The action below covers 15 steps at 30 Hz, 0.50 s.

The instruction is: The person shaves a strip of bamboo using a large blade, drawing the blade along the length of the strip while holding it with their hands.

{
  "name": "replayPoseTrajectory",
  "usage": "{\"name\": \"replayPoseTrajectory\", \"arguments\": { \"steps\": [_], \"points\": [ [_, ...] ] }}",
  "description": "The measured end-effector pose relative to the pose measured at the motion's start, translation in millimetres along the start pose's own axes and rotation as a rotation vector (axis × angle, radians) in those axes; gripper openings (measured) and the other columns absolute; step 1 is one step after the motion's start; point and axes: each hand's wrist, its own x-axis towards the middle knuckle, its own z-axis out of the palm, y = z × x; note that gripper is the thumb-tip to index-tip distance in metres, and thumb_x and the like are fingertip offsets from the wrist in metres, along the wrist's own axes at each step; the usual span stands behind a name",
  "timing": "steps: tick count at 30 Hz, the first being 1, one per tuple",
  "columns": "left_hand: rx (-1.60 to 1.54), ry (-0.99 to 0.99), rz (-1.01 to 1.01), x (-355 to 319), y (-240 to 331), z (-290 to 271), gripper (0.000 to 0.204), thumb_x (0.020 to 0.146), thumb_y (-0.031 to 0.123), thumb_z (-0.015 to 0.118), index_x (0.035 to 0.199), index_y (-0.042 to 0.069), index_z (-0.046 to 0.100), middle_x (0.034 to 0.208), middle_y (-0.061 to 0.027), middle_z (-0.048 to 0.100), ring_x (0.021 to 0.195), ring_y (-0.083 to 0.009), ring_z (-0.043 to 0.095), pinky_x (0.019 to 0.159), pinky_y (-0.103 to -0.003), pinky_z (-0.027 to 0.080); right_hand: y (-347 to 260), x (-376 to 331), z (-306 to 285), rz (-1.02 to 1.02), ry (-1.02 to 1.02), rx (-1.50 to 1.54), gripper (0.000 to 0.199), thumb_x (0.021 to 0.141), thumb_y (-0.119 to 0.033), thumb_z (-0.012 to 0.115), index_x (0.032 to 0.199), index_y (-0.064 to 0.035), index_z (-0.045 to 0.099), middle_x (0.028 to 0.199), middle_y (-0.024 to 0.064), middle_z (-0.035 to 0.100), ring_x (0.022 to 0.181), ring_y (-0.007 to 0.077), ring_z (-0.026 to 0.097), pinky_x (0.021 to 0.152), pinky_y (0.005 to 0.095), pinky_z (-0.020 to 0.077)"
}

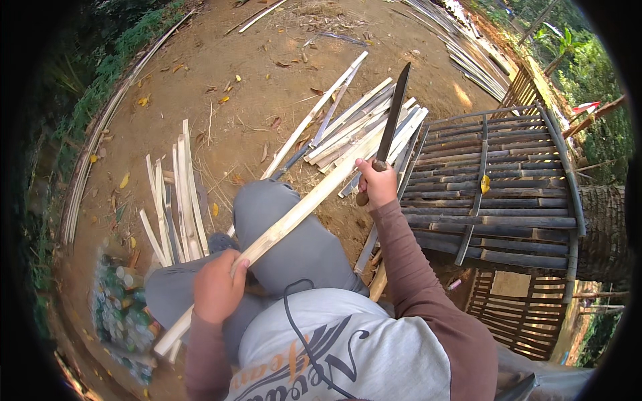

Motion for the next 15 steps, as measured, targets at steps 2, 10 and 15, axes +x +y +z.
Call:
{"name": "replayPoseTrajectory", "arguments": {
  "steps": [2,10,15],
  "points": [
    [-0.018,0.028,-0.015,3.7,2.1,-8.3,0.018,0.103,0.025,0.067,0.103,0.007,0.070,0.084,-0.0199,0.070,0.081,-0.0437,0.068,0.072,-0.051,0.052,-13.3,6.8,5.0,-0.010,-0.041,0.053,0.032,0.098,-0.024,0.079,0.079,-0.0104,0.057,0.058,-0.0010,0.053,0.045,0.0103,0.047,0.046,0.0292,0.0385],
    [-0.010,0.420,0.171,63.1,66.4,-136.5,0.020,0.105,0.026,0.065,0.109,0.007,0.069,0.083,-0.0194,0.069,0.080,-0.0419,0.068,0.071,-0.046,0.052,-149.1,24.0,59.9,-0.210,-0.144,0.313,0.031,0.099,-0.020,0.077,0.082,-0.0080,0.055,0.109,0.0227,0.079,0.047,0.0075,0.049,0.043,0.0264,0.0432],
    [-0.302,0.604,0.395,133.9,75.1,-168.5,0.025,0.110,0.029,0.061,0.109,0.004,0.067,0.077,-0.0079,0.065,0.071,-0.0185,0.061,0.068,-0.035,0.049,-213.0,18.2,160.2,-0.305,-0.402,0.534,0.035,0.098,-0.020,0.080,0.081,-0.0106,0.050,0.122,0.0250,0.076,0.048,0.0072,0.049,0.048,0.0265,0.0458]
  ]
}}
